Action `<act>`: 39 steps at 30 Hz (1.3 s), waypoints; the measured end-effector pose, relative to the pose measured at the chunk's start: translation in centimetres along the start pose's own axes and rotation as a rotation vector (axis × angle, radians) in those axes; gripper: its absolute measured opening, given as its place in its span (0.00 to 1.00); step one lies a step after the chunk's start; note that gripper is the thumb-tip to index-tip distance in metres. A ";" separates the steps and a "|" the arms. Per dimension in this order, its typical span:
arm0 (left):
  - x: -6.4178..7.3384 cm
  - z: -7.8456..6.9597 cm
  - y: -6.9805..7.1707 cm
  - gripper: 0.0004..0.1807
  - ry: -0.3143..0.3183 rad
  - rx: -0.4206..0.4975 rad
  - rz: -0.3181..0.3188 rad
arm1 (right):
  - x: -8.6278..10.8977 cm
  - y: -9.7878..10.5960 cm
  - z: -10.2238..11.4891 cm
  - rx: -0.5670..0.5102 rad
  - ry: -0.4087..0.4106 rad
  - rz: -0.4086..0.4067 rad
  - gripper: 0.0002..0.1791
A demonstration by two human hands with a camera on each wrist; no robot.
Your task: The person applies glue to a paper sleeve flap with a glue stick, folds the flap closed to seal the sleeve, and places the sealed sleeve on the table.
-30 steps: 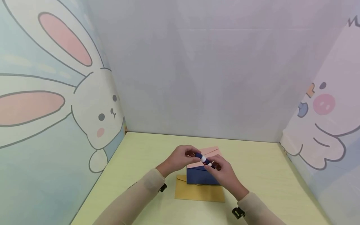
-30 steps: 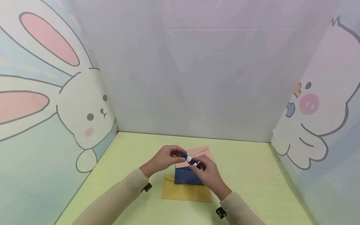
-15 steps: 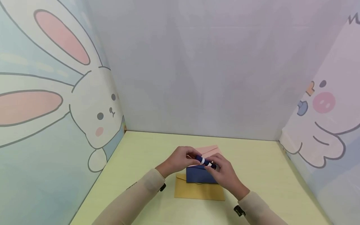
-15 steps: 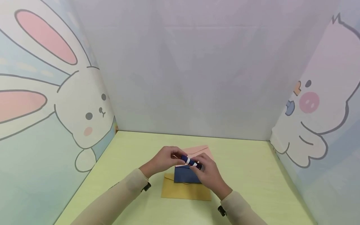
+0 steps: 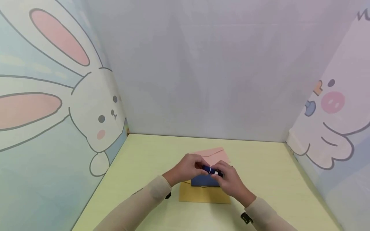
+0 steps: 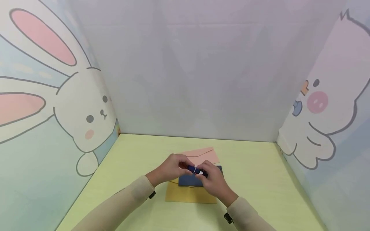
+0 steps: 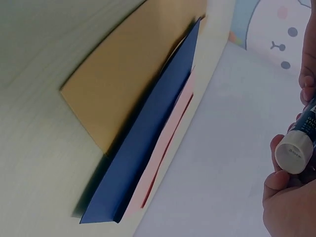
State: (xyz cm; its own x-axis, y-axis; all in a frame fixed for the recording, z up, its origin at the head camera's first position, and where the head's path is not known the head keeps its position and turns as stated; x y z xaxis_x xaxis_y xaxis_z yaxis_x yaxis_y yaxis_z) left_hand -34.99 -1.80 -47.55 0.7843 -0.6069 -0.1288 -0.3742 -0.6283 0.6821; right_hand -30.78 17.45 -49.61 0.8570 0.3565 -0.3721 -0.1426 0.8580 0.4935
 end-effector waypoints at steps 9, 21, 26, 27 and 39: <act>0.2 -0.2 -0.6 0.11 -0.038 0.026 -0.001 | 0.3 -0.1 0.0 -0.062 -0.096 0.028 0.09; -0.1 1.8 0.7 0.22 0.066 -0.023 -0.003 | -0.2 2.6 -2.2 0.011 -0.274 -0.007 0.09; 0.6 3.2 1.9 0.17 0.130 -0.057 -0.071 | 0.4 6.6 -6.5 0.086 -0.548 -0.115 0.21; 0.7 3.4 2.0 0.16 0.135 -0.060 -0.076 | 0.5 7.3 -7.3 0.105 -0.586 -0.128 0.23; 1.0 3.7 1.6 0.12 0.132 -0.080 -0.091 | 0.2 9.2 -14.1 0.313 -0.666 -0.084 0.18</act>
State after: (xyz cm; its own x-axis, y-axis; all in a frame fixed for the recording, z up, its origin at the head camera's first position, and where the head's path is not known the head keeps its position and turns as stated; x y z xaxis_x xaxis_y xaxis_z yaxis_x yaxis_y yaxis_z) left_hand -36.64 -5.21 -49.27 0.8732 -0.4768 -0.1006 -0.2621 -0.6336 0.7279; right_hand -38.93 30.59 -56.26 0.9919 -0.0910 0.0884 -0.0010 0.6915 0.7223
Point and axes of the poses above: each hand's wrist, its own x-axis away from the middle knuckle, its own y-axis out of the back of the hand, z = x × y, the point moved 6 cm from there along -x, towards the middle knuckle, and after that the axes turned 12 degrees about -x, right-handed, at the moved point
